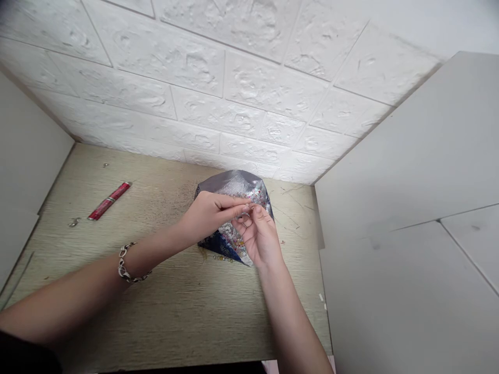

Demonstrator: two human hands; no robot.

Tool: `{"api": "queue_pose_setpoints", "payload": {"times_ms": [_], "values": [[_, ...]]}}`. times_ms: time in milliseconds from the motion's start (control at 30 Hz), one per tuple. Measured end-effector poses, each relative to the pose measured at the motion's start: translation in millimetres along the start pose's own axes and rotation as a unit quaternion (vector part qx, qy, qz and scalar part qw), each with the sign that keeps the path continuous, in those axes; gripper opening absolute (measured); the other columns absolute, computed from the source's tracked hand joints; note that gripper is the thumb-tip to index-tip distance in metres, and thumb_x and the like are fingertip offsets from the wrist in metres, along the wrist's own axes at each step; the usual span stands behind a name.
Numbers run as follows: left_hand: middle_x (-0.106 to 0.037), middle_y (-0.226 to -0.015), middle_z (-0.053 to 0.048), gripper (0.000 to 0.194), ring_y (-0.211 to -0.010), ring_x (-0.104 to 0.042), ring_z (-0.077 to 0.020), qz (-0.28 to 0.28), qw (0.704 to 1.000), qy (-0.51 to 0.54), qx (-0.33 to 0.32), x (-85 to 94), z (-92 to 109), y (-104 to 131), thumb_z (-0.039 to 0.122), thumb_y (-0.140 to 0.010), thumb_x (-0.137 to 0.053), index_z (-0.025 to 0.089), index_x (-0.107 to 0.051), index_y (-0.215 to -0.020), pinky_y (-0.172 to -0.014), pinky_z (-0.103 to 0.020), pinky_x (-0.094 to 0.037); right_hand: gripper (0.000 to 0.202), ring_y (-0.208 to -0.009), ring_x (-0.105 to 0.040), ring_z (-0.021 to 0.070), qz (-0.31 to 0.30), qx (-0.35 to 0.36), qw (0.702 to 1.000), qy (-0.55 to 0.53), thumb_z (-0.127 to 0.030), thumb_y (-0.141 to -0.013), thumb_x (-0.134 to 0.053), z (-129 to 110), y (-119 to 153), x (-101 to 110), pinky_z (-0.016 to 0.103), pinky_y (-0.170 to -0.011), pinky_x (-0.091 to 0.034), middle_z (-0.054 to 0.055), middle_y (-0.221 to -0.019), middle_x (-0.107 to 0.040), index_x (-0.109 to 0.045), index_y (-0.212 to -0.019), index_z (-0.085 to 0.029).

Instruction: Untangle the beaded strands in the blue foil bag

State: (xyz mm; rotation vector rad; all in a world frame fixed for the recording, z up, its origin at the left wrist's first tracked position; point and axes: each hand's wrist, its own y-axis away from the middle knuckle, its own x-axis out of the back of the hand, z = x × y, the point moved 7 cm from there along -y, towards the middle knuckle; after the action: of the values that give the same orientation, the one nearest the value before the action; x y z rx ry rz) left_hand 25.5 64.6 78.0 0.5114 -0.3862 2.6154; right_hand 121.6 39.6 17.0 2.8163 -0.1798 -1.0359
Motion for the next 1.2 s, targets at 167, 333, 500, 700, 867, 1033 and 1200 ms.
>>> {"api": "queue_pose_setpoints", "payload": {"times_ms": [167,333,500,700,867,1033,1200], "values": [[-0.068,-0.098,0.0,0.026,-0.089,-0.063,-0.0125,0.001,0.996,-0.068,-0.05,-2.4,2.5,0.4,0.033,-0.08,-0.049,0.024,-0.068,-0.096,-0.078,-0.022,-0.046,0.013,-0.057,-0.055,0.0056,0.018,-0.007,0.999,-0.034,-0.033,-0.074,-0.062,1.5,-0.5,3.5,0.02,-0.063,-0.051,-0.004,-0.065,-0.062,-0.061,-0.072,-0.02],[-0.069,-0.095,-0.003,0.03,-0.084,-0.064,-0.0127,0.015,0.983,-0.147,-0.112,-5.5,3.3,1.2,0.033,-0.083,-0.045,0.021,-0.065,-0.101,-0.074,-0.023,-0.045,0.014,-0.054,-0.056,0.0047,0.014,-0.023,0.998,-0.061,-0.032,-0.07,-0.066,4.1,-0.1,1.8,0.018,-0.061,-0.052,-0.005,-0.061,-0.061,-0.061,-0.071,-0.019],[-0.071,-0.088,-0.004,0.031,-0.076,-0.064,-0.0122,0.024,0.962,-0.223,-0.156,-7.6,2.8,3.2,0.034,-0.084,-0.043,0.022,-0.064,-0.104,-0.069,-0.023,-0.045,0.015,-0.054,-0.056,0.0048,0.005,-0.023,0.998,-0.064,-0.033,-0.07,-0.066,4.9,-0.6,0.3,0.018,-0.062,-0.052,-0.005,-0.06,-0.061,-0.061,-0.069,-0.019],[-0.071,-0.082,-0.003,0.028,-0.067,-0.063,-0.0096,0.063,0.936,-0.272,-0.216,-7.9,4.8,5.6,0.032,-0.083,-0.046,0.022,-0.064,-0.102,-0.06,-0.02,-0.045,0.015,-0.055,-0.058,0.0058,0.022,-0.025,0.997,-0.065,-0.033,-0.072,-0.064,5.7,-1.3,2.3,0.019,-0.062,-0.052,-0.003,-0.06,-0.063,-0.06,-0.068,-0.018],[-0.071,-0.077,-0.001,0.025,-0.064,-0.062,-0.0084,0.098,0.917,-0.286,-0.261,-7.7,7.0,8.0,0.03,-0.082,-0.049,0.021,-0.065,-0.099,-0.056,-0.018,-0.045,0.015,-0.053,-0.057,0.005,0.028,-0.026,0.996,-0.077,-0.031,-0.072,-0.064,5.6,-1.1,2.3,0.017,-0.059,-0.051,-0.004,-0.059,-0.062,-0.06,-0.068,-0.017],[-0.071,-0.075,-0.001,0.025,-0.063,-0.062,-0.0084,0.106,0.914,-0.29,-0.262,-6.4,9.1,8.7,0.03,-0.082,-0.049,0.021,-0.065,-0.098,-0.054,-0.018,-0.045,0.012,-0.053,-0.056,0.0044,0.023,-0.026,0.996,-0.084,-0.029,-0.072,-0.064,6.0,-1.4,2.7,0.017,-0.059,-0.051,-0.004,-0.06,-0.062,-0.06,-0.07,-0.018],[-0.071,-0.076,-0.001,0.025,-0.063,-0.063,-0.0088,0.098,0.92,-0.292,-0.242,-5.9,8.5,7.0,0.03,-0.082,-0.049,0.021,-0.066,-0.098,-0.055,-0.018,-0.045,0.012,-0.051,-0.055,0.0041,0.03,-0.026,0.996,-0.085,-0.028,-0.072,-0.064,6.5,-1.5,3.6,0.017,-0.059,-0.051,-0.005,-0.059,-0.062,-0.06,-0.07,-0.017]]}}
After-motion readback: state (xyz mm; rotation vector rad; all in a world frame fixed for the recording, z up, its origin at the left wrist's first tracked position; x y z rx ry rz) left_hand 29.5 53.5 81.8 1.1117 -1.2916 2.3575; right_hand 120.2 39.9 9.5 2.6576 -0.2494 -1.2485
